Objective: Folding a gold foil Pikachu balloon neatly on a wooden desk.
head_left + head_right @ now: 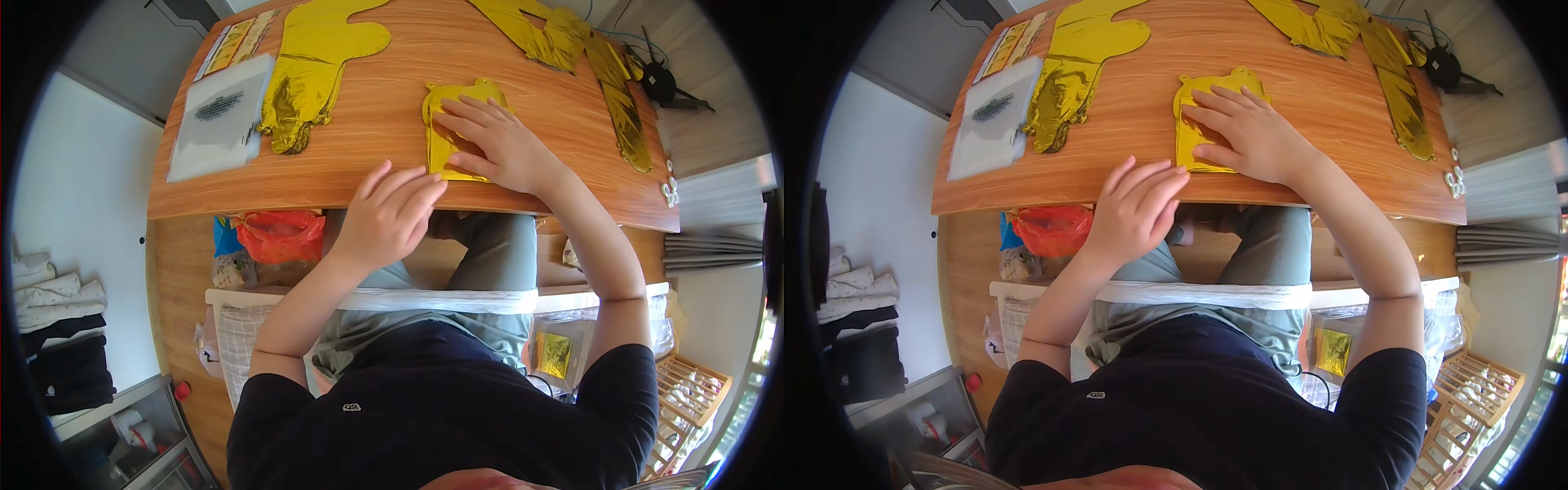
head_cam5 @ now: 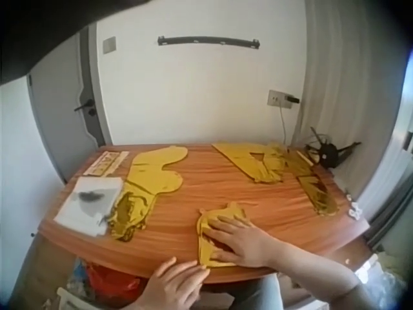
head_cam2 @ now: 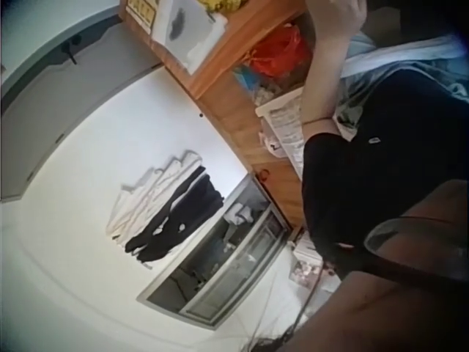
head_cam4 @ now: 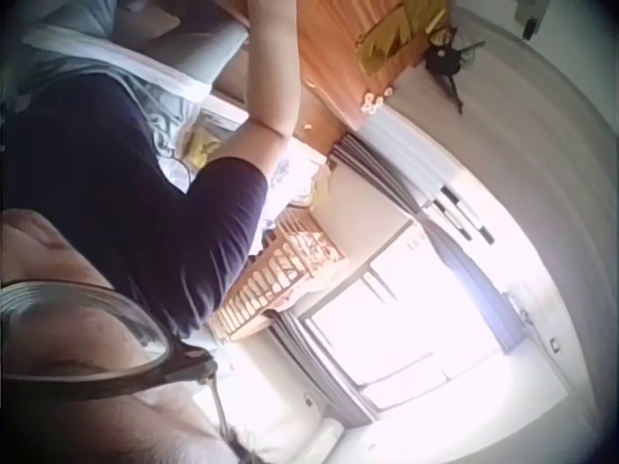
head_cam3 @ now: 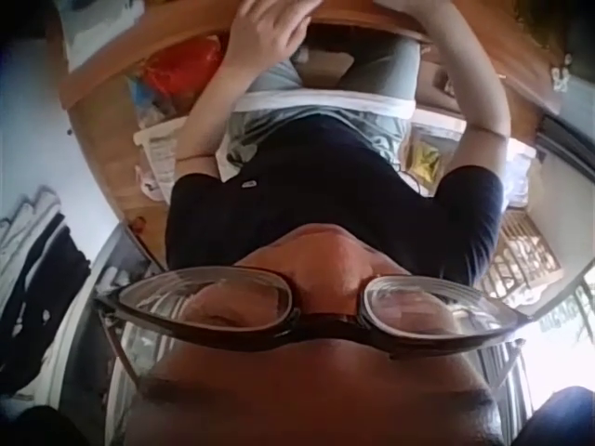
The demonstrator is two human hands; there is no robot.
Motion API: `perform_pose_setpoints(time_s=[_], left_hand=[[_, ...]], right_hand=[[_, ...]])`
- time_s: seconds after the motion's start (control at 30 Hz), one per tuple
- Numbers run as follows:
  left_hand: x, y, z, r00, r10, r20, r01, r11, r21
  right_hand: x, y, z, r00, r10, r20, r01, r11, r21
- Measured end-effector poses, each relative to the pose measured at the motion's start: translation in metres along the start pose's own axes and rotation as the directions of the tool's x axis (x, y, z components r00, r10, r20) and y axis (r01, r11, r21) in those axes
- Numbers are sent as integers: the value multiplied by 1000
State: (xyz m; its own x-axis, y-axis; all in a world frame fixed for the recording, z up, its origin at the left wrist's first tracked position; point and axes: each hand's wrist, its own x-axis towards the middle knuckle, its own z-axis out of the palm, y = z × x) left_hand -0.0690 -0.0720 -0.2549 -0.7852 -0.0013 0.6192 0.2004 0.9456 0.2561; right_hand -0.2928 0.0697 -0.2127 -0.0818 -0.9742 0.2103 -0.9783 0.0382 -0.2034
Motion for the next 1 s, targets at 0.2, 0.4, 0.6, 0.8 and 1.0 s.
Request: perform_pose_setpoints(time_s=[0.2,0.4,0.6,0.8,1.0], left_hand=[[-6,-2,3,998,48,40,-50,997,61],[-9,-8,3,998,66,24,-66,998,17],[-8,-7,2,998,45,37,-47,998,42],[6,-12,-4,997,47,56,-46,999,-25],[67,-31,-28,857,-186,480,321,922,-216]], right_hand=[[-1,2,4,1000,11,13,-11,1000,26],[1,3,9,999,26,26,-26,999,23],[3,4,6,997,49,53,-50,999,21],[7,3,-2,995,48,85,-49,999,7],[12,3,-5,992,70,109,-74,996,39]])
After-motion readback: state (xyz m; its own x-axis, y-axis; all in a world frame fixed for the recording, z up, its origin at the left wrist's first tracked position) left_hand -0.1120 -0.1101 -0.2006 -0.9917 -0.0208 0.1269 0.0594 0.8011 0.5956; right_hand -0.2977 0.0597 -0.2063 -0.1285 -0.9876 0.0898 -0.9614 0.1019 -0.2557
